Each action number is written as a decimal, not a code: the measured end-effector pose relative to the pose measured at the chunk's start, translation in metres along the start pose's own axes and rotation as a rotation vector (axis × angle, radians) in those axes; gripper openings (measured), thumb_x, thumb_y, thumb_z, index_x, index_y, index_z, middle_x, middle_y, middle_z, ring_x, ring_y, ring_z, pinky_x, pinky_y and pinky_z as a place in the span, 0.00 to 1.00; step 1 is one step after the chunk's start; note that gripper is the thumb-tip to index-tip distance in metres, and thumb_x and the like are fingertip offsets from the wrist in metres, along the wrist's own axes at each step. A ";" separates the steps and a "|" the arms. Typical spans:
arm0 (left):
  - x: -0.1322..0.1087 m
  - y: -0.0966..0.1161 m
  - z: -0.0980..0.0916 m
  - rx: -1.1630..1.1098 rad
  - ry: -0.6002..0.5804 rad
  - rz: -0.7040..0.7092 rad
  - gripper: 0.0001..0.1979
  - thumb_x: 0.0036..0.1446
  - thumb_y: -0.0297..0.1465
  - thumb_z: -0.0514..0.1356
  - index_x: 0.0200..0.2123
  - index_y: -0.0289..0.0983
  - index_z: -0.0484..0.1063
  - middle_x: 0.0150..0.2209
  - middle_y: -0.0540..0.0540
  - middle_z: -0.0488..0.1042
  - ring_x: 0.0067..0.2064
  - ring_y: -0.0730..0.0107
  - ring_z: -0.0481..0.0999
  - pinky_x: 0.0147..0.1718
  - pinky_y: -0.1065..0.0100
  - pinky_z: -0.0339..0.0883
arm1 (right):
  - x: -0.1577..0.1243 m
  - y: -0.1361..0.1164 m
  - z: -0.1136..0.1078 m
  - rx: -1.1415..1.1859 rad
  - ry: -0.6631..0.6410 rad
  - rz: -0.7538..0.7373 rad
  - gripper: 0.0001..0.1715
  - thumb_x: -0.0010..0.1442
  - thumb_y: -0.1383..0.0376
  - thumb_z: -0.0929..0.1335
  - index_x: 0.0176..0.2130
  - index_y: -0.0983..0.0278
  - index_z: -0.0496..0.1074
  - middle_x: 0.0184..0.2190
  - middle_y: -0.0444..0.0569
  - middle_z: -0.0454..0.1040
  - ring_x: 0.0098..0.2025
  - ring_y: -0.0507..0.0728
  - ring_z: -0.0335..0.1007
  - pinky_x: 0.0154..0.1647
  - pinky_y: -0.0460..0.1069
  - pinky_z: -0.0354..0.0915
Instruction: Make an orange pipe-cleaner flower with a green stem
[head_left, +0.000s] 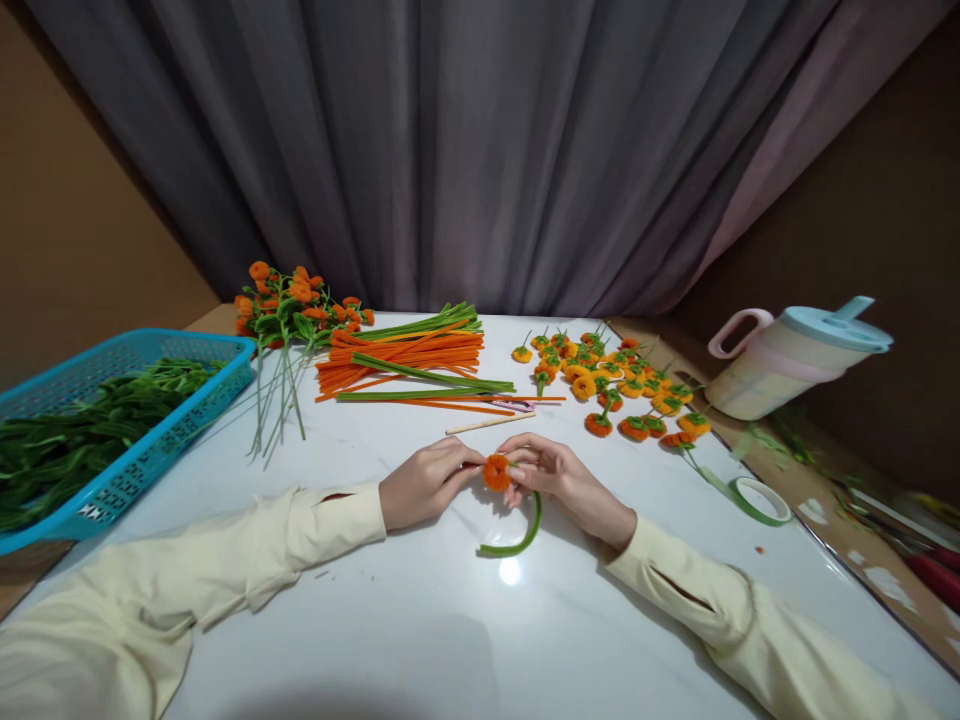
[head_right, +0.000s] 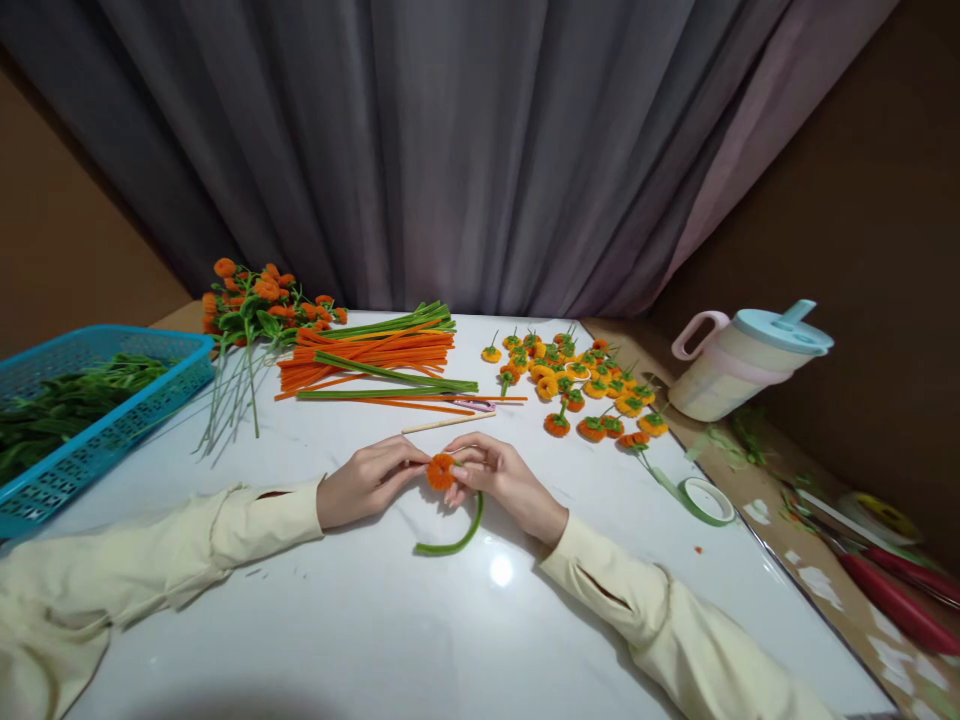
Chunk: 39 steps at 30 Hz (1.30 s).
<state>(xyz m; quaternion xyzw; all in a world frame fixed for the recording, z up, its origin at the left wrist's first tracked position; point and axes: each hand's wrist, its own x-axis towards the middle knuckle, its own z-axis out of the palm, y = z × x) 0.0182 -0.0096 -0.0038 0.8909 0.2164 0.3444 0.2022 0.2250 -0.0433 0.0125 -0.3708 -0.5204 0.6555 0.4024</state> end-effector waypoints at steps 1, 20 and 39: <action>0.000 0.000 0.000 0.009 0.008 -0.004 0.09 0.61 0.27 0.51 0.40 0.33 0.69 0.32 0.44 0.73 0.36 0.70 0.71 0.37 0.69 0.66 | -0.001 0.001 0.001 -0.040 0.007 -0.019 0.19 0.51 0.61 0.72 0.41 0.64 0.65 0.35 0.47 0.71 0.27 0.51 0.71 0.31 0.48 0.68; 0.001 0.005 -0.002 -0.056 -0.051 0.042 0.06 0.61 0.26 0.51 0.39 0.34 0.66 0.32 0.45 0.71 0.35 0.72 0.69 0.36 0.71 0.64 | -0.008 0.008 0.007 -0.998 0.059 -0.473 0.11 0.59 0.59 0.67 0.39 0.63 0.65 0.32 0.48 0.70 0.30 0.52 0.64 0.30 0.45 0.62; 0.000 0.004 -0.001 -0.051 -0.048 -0.024 0.04 0.60 0.25 0.50 0.37 0.36 0.62 0.33 0.47 0.68 0.34 0.73 0.68 0.35 0.72 0.64 | -0.007 -0.004 0.007 -0.751 0.066 -0.241 0.11 0.56 0.65 0.63 0.40 0.66 0.69 0.32 0.48 0.74 0.31 0.53 0.68 0.32 0.46 0.64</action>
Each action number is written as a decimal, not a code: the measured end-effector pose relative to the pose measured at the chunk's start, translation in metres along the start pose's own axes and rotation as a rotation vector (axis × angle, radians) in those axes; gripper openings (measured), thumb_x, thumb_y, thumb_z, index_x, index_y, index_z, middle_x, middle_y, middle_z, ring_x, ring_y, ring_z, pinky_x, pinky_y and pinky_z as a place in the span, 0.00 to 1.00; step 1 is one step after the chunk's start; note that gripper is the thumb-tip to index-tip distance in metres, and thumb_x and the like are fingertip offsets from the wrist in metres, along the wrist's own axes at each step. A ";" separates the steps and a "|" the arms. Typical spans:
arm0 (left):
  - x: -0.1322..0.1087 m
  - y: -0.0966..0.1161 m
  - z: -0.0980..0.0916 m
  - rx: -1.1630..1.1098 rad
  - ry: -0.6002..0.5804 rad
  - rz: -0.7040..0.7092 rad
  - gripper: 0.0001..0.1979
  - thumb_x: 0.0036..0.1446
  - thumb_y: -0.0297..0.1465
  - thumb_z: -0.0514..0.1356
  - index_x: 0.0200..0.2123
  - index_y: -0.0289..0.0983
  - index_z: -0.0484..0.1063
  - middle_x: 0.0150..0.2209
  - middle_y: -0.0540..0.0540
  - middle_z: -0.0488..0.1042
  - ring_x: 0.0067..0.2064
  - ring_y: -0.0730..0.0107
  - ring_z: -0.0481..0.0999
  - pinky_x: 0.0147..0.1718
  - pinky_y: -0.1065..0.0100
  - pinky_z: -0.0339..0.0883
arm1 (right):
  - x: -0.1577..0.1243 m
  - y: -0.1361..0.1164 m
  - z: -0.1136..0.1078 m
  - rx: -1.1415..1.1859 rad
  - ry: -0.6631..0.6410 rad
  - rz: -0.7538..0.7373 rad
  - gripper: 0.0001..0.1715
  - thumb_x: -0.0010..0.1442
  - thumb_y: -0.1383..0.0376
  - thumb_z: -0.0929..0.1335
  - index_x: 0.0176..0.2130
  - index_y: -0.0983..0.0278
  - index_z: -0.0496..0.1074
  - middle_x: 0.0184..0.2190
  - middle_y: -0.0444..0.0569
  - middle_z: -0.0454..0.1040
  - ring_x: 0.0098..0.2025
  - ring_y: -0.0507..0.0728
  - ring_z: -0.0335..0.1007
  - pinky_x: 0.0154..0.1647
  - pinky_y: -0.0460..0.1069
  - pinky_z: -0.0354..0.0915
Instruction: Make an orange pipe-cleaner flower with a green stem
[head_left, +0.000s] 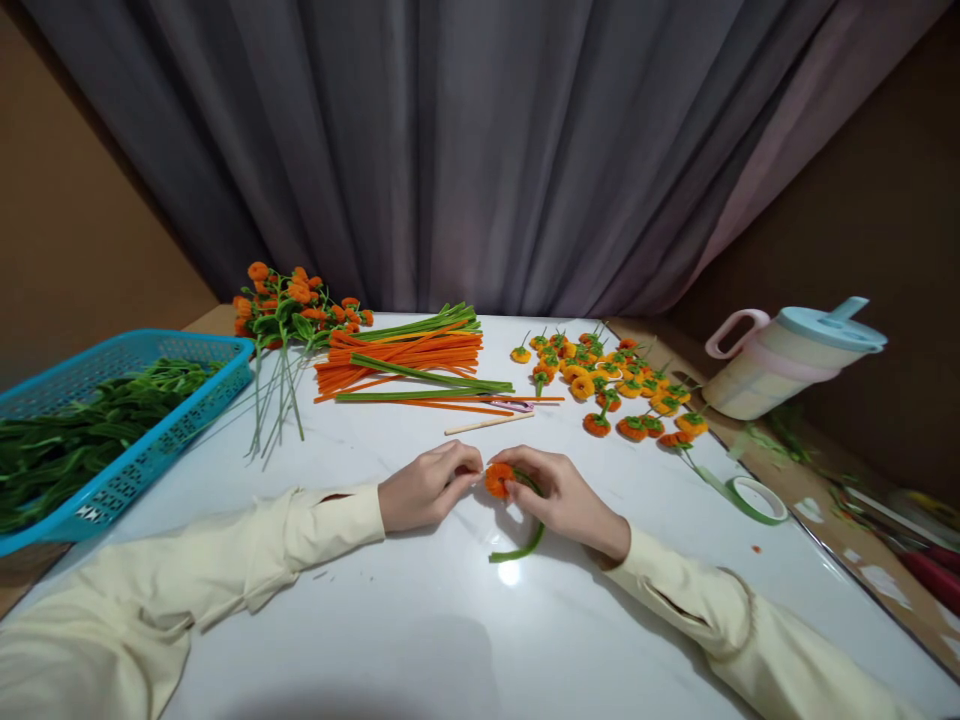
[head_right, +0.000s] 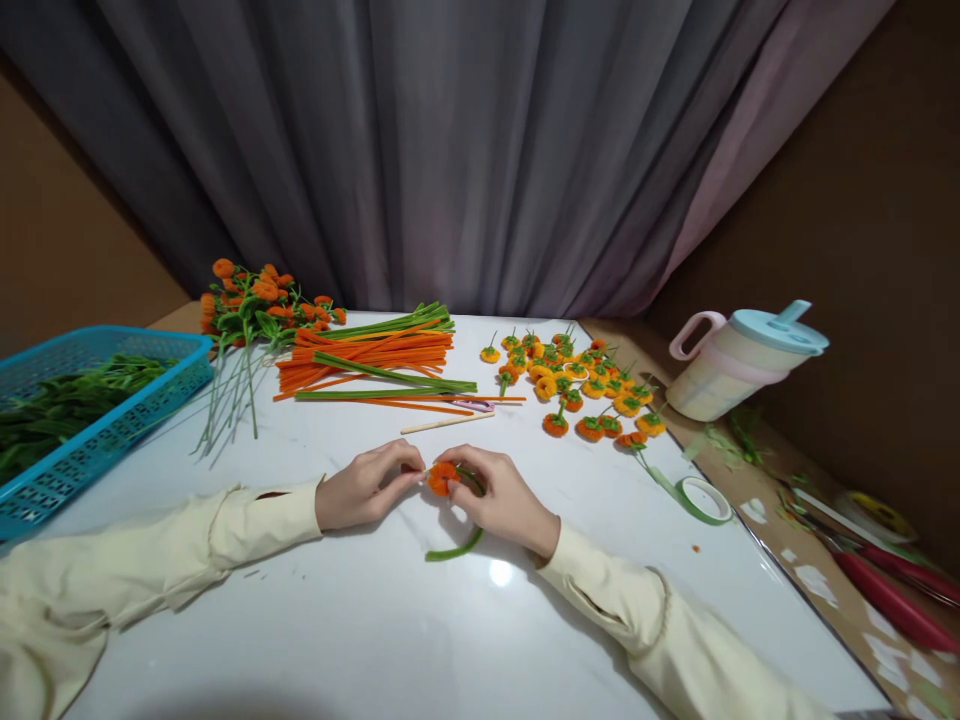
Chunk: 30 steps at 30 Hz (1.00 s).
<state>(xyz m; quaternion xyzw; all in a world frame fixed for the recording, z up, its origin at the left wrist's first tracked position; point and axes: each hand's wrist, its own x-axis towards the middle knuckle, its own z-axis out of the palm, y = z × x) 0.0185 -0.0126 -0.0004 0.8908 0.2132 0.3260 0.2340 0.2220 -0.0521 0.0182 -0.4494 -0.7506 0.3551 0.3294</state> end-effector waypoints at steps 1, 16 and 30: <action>0.000 0.001 0.000 0.002 -0.011 0.010 0.04 0.60 0.25 0.50 0.37 0.36 0.62 0.32 0.47 0.68 0.34 0.72 0.68 0.35 0.71 0.64 | 0.000 0.000 0.001 -0.033 0.009 -0.012 0.11 0.55 0.66 0.63 0.39 0.65 0.70 0.32 0.47 0.74 0.30 0.52 0.67 0.32 0.46 0.63; 0.003 0.002 -0.001 -0.090 -0.048 -0.151 0.04 0.56 0.24 0.50 0.32 0.38 0.59 0.29 0.51 0.66 0.30 0.74 0.67 0.31 0.73 0.63 | 0.000 0.000 0.005 -0.044 0.021 0.076 0.09 0.50 0.72 0.64 0.30 0.65 0.73 0.22 0.43 0.72 0.22 0.49 0.62 0.23 0.43 0.59; 0.009 0.002 -0.010 -0.040 -0.113 -0.121 0.07 0.54 0.21 0.48 0.33 0.39 0.55 0.30 0.51 0.65 0.29 0.74 0.66 0.30 0.72 0.61 | 0.002 0.002 0.005 0.224 -0.065 0.264 0.06 0.48 0.69 0.65 0.30 0.66 0.72 0.14 0.39 0.66 0.16 0.47 0.60 0.17 0.42 0.58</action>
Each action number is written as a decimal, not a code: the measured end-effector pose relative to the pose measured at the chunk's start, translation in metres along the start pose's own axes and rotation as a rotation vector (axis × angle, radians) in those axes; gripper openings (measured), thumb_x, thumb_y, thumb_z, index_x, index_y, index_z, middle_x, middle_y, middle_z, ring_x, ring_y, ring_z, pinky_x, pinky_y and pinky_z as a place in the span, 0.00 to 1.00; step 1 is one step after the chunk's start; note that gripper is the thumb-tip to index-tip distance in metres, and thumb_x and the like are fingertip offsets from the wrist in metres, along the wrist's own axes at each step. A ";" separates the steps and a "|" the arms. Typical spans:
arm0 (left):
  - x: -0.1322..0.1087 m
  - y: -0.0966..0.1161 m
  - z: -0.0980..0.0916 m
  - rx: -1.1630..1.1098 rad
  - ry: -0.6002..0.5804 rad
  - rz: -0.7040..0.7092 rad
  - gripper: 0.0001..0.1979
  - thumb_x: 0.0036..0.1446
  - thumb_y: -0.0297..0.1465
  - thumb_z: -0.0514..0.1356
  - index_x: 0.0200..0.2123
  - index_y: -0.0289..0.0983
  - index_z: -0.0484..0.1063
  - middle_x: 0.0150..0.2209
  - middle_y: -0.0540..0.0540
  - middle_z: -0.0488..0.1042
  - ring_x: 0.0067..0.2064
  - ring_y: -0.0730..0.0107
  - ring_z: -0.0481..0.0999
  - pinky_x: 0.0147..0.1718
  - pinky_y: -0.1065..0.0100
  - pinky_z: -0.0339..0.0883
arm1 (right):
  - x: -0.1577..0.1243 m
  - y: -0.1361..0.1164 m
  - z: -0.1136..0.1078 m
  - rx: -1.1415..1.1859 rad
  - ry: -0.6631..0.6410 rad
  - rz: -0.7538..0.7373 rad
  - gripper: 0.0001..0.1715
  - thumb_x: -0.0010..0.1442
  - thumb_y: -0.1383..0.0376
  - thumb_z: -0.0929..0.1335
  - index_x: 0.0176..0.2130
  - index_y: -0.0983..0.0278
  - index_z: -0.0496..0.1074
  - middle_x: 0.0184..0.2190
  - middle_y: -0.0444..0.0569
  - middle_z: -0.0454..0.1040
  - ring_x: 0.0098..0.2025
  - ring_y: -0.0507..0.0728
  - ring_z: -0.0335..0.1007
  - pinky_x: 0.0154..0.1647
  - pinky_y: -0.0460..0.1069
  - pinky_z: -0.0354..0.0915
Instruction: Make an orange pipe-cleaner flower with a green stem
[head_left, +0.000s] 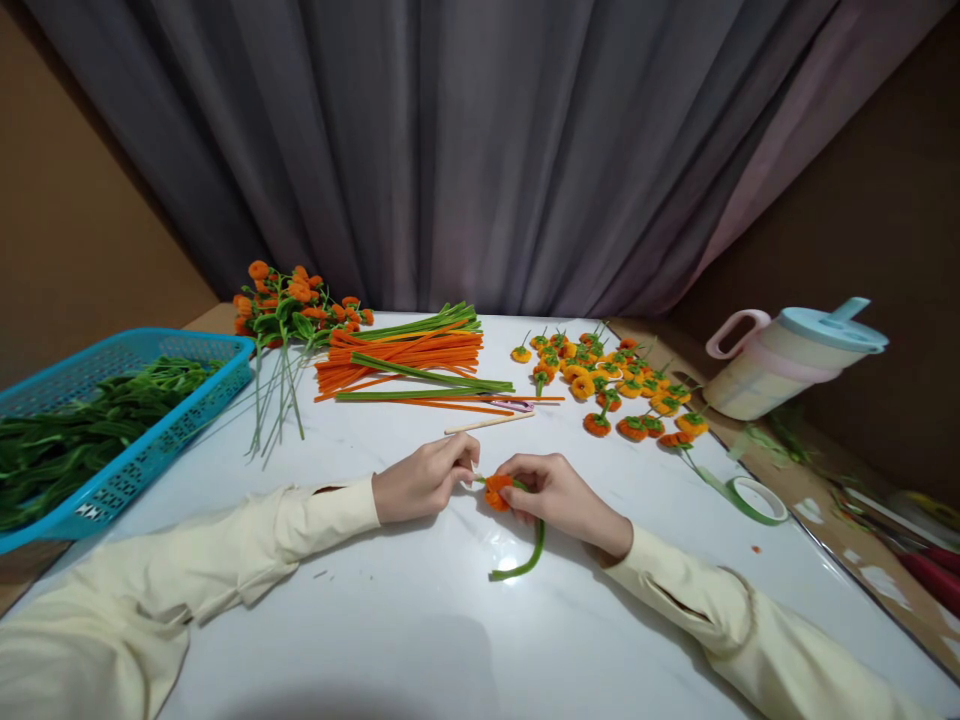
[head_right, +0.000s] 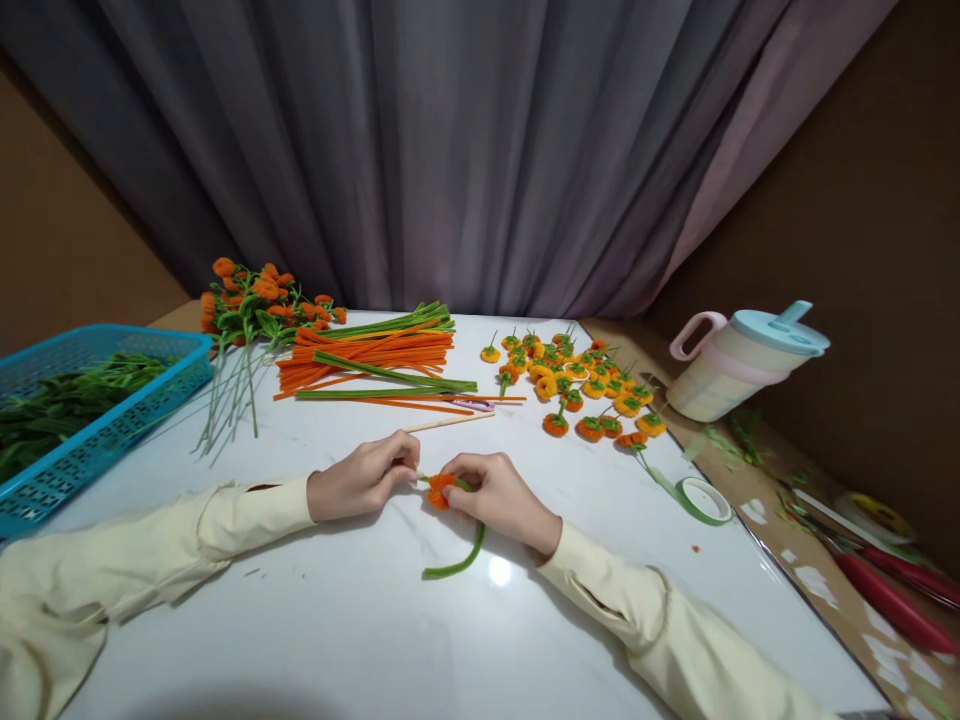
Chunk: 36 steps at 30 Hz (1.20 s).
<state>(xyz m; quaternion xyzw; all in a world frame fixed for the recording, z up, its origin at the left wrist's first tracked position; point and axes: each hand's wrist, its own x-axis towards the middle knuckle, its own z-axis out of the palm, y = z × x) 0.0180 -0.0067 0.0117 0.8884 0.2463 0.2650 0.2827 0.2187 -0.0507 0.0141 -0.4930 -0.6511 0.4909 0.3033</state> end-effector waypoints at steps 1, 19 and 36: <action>0.000 0.000 0.000 0.005 0.000 0.006 0.07 0.54 0.21 0.48 0.33 0.39 0.55 0.30 0.51 0.65 0.30 0.74 0.66 0.30 0.72 0.61 | 0.000 0.000 0.000 0.021 -0.006 0.017 0.06 0.48 0.69 0.65 0.30 0.66 0.72 0.14 0.39 0.66 0.16 0.47 0.59 0.16 0.42 0.58; 0.006 -0.004 0.009 -0.720 -0.149 -0.450 0.16 0.54 0.42 0.58 0.34 0.33 0.66 0.23 0.50 0.72 0.23 0.77 0.68 0.23 0.74 0.62 | 0.005 0.006 -0.002 0.218 -0.065 0.055 0.16 0.52 0.55 0.70 0.33 0.65 0.66 0.17 0.39 0.68 0.14 0.48 0.63 0.15 0.43 0.61; 0.013 -0.008 0.002 -0.908 -0.192 -0.580 0.19 0.49 0.41 0.63 0.35 0.30 0.71 0.28 0.43 0.77 0.28 0.68 0.77 0.22 0.71 0.69 | 0.002 0.000 -0.004 0.316 -0.162 -0.011 0.20 0.57 0.51 0.65 0.29 0.67 0.65 0.22 0.46 0.73 0.17 0.50 0.67 0.19 0.45 0.63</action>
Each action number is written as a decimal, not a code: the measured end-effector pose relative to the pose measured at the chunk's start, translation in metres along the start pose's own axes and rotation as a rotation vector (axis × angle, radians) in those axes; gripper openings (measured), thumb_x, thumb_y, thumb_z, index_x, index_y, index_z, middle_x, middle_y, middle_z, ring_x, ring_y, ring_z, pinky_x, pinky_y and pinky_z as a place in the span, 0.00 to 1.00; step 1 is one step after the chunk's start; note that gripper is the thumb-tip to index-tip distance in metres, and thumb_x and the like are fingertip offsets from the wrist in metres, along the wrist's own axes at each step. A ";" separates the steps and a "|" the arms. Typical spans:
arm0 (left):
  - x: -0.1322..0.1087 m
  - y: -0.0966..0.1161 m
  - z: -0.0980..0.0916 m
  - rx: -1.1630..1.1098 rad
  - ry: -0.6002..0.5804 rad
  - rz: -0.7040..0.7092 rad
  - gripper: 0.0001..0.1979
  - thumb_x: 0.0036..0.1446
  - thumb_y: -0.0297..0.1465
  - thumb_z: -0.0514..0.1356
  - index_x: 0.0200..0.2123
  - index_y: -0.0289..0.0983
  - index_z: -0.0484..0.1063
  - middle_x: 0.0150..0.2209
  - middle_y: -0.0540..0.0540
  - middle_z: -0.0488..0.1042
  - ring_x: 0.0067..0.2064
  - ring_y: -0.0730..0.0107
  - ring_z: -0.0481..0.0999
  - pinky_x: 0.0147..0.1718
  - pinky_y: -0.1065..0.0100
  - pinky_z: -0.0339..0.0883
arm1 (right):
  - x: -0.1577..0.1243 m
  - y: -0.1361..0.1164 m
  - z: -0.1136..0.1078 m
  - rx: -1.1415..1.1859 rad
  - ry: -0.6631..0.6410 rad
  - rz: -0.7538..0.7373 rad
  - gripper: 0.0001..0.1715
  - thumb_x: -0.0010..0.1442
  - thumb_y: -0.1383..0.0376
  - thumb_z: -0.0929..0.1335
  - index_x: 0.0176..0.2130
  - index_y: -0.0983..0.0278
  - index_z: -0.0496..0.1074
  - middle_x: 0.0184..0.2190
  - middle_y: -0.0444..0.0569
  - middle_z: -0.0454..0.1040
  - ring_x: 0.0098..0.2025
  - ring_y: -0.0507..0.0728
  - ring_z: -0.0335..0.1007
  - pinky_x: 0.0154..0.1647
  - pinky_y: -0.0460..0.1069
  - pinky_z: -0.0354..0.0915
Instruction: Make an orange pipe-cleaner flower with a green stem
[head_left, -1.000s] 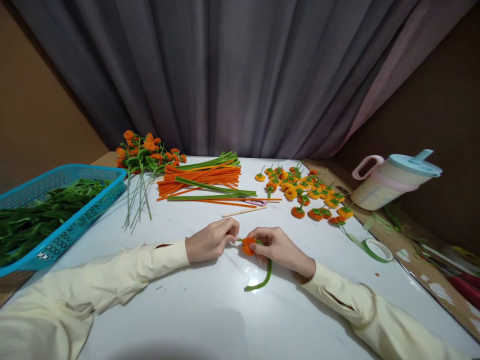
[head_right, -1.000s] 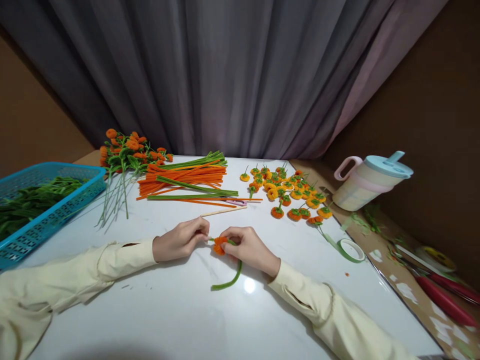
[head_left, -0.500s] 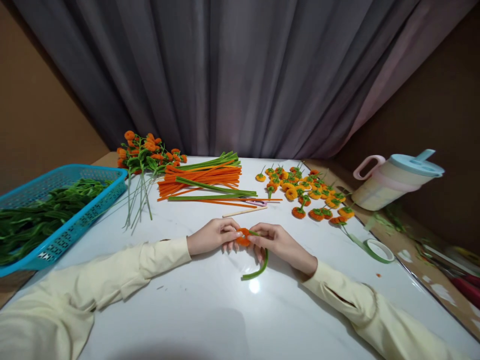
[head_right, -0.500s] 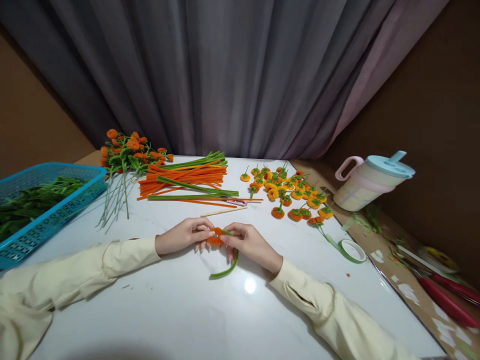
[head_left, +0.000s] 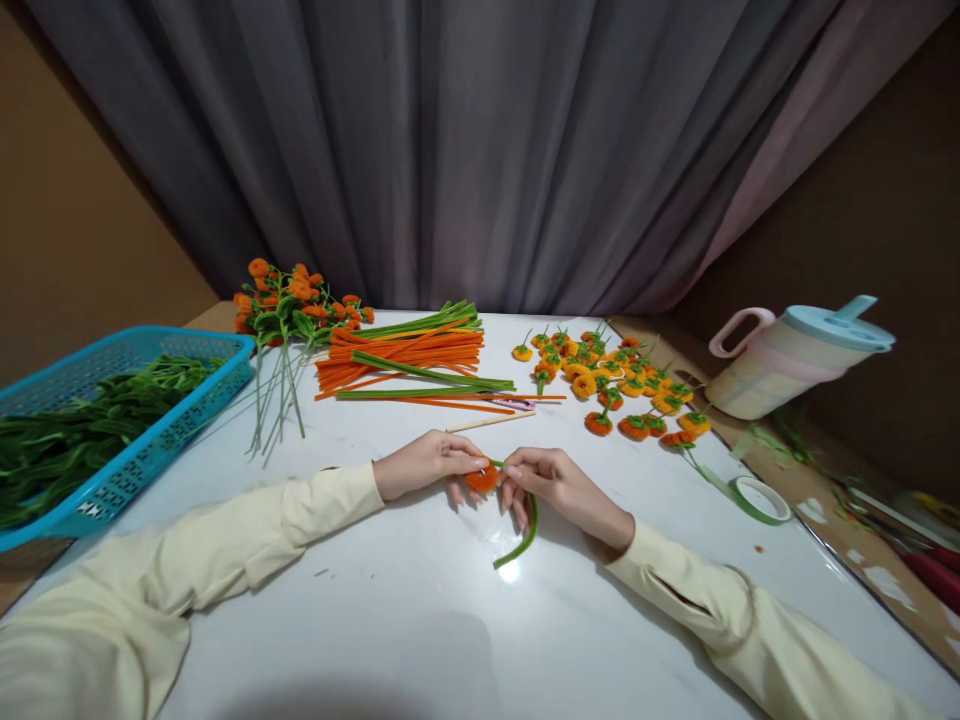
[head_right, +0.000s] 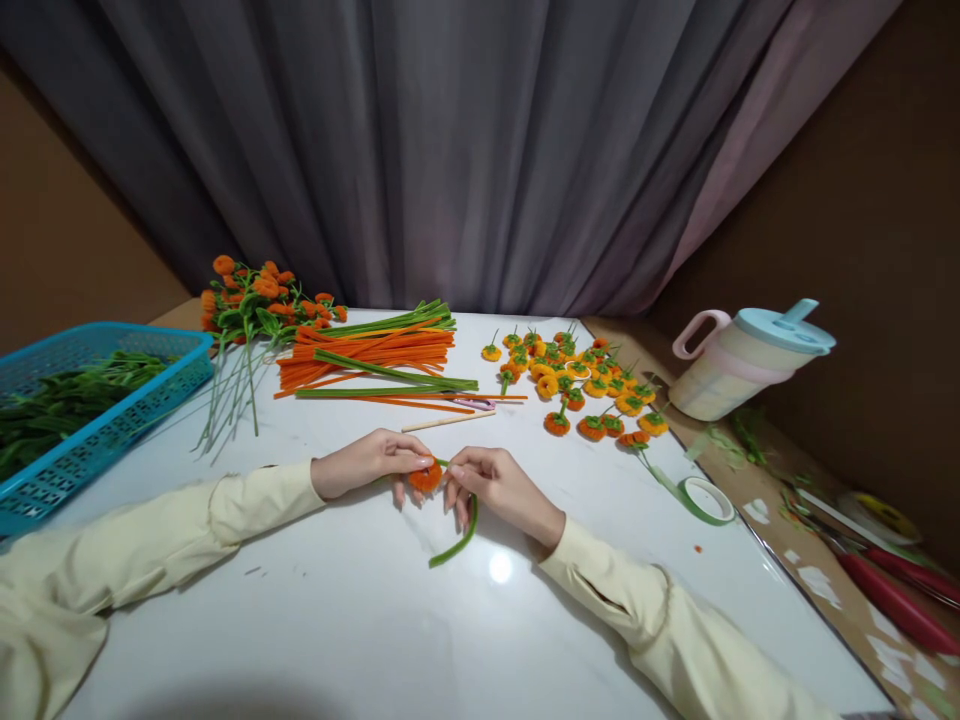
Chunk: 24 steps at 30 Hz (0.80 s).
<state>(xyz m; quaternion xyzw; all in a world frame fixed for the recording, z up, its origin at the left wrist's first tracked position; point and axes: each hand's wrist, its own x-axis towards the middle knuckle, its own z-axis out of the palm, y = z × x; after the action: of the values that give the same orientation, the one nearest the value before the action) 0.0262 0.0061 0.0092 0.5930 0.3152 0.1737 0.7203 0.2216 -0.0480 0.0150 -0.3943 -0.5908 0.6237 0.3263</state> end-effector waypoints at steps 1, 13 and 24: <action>0.000 -0.001 0.000 0.000 0.001 0.001 0.19 0.48 0.41 0.63 0.35 0.30 0.71 0.28 0.43 0.77 0.28 0.68 0.77 0.22 0.71 0.69 | 0.000 0.000 0.000 -0.001 -0.006 0.010 0.21 0.57 0.51 0.65 0.29 0.67 0.65 0.22 0.46 0.72 0.17 0.49 0.66 0.18 0.45 0.63; -0.001 0.001 0.004 0.059 -0.026 0.001 0.19 0.49 0.43 0.62 0.34 0.30 0.71 0.28 0.46 0.75 0.23 0.74 0.74 0.20 0.73 0.68 | 0.000 0.004 0.002 -0.027 -0.011 0.046 0.20 0.57 0.52 0.65 0.29 0.67 0.64 0.19 0.45 0.71 0.14 0.48 0.64 0.16 0.43 0.58; -0.001 0.007 -0.004 0.039 -0.070 -0.045 0.19 0.52 0.44 0.59 0.33 0.32 0.67 0.16 0.52 0.68 0.13 0.84 0.55 0.12 0.78 0.45 | 0.003 0.006 -0.002 -0.002 0.122 -0.010 0.19 0.55 0.53 0.66 0.27 0.66 0.65 0.18 0.45 0.72 0.14 0.50 0.64 0.17 0.45 0.59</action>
<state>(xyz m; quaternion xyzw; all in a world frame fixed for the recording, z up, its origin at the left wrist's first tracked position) 0.0237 0.0101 0.0155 0.6055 0.3066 0.1305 0.7227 0.2224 -0.0446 0.0086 -0.4290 -0.5724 0.5963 0.3643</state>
